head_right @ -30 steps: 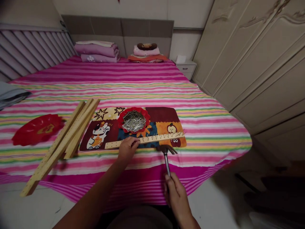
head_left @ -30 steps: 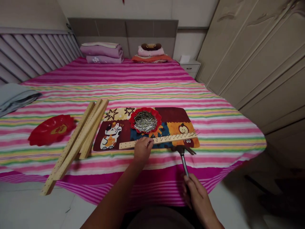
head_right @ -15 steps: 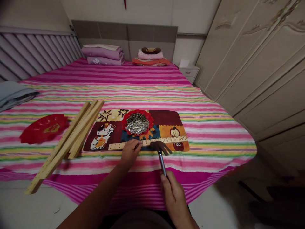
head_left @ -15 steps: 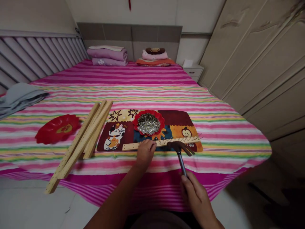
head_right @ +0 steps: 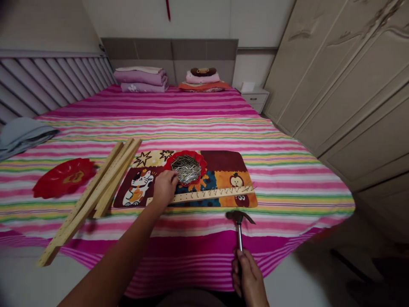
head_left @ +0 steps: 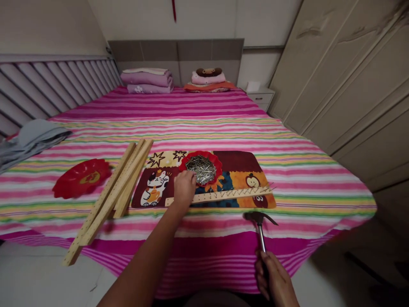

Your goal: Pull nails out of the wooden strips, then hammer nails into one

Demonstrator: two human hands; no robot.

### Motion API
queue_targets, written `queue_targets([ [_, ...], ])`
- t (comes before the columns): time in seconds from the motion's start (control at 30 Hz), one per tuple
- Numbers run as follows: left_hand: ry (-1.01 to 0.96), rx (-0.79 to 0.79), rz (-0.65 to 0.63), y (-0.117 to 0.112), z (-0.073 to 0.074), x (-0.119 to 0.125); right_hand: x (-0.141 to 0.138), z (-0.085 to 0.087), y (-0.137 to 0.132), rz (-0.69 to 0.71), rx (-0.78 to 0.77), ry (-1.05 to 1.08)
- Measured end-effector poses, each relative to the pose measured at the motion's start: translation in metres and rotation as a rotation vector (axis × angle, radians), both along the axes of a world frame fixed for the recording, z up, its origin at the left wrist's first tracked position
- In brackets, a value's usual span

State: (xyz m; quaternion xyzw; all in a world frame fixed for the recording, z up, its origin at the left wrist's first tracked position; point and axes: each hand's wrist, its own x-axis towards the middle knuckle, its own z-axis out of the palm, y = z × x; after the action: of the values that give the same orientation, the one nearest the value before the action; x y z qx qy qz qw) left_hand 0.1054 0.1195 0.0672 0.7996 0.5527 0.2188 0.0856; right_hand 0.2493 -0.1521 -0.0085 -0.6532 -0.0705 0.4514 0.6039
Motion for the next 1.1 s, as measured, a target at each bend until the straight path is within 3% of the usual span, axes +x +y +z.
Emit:
queue_targets([
  [0.1, 0.139, -0.071, -0.024, 0.013, 0.010, 0.010, 0.002, -0.002, 0.002, 0.006, -0.001, 0.003],
  [0.3, 0.140, -0.128, -0.037, 0.022, 0.012, 0.018, 0.002, -0.005, 0.003, 0.022, 0.002, -0.010],
  [0.47, 0.007, -0.171, -0.044, 0.026, 0.019, 0.018, 0.002, -0.005, 0.004, 0.017, 0.013, 0.015],
  [0.6, -0.234, -0.199, -0.032, 0.020, 0.023, 0.010, 0.002, -0.004, 0.004, -0.001, -0.012, 0.016],
  [0.83, -0.687, -0.455, -0.059, -0.012, 0.000, -0.010, 0.002, -0.002, 0.004, 0.014, 0.024, 0.009],
  [0.97, -0.826, -0.530, -0.062, -0.025, -0.017, -0.008, 0.002, -0.001, 0.005, 0.014, 0.004, 0.005],
  [1.1, -0.878, -0.519, -0.044, -0.028, -0.025, -0.002, 0.003, 0.000, 0.005, 0.016, -0.003, 0.002],
])
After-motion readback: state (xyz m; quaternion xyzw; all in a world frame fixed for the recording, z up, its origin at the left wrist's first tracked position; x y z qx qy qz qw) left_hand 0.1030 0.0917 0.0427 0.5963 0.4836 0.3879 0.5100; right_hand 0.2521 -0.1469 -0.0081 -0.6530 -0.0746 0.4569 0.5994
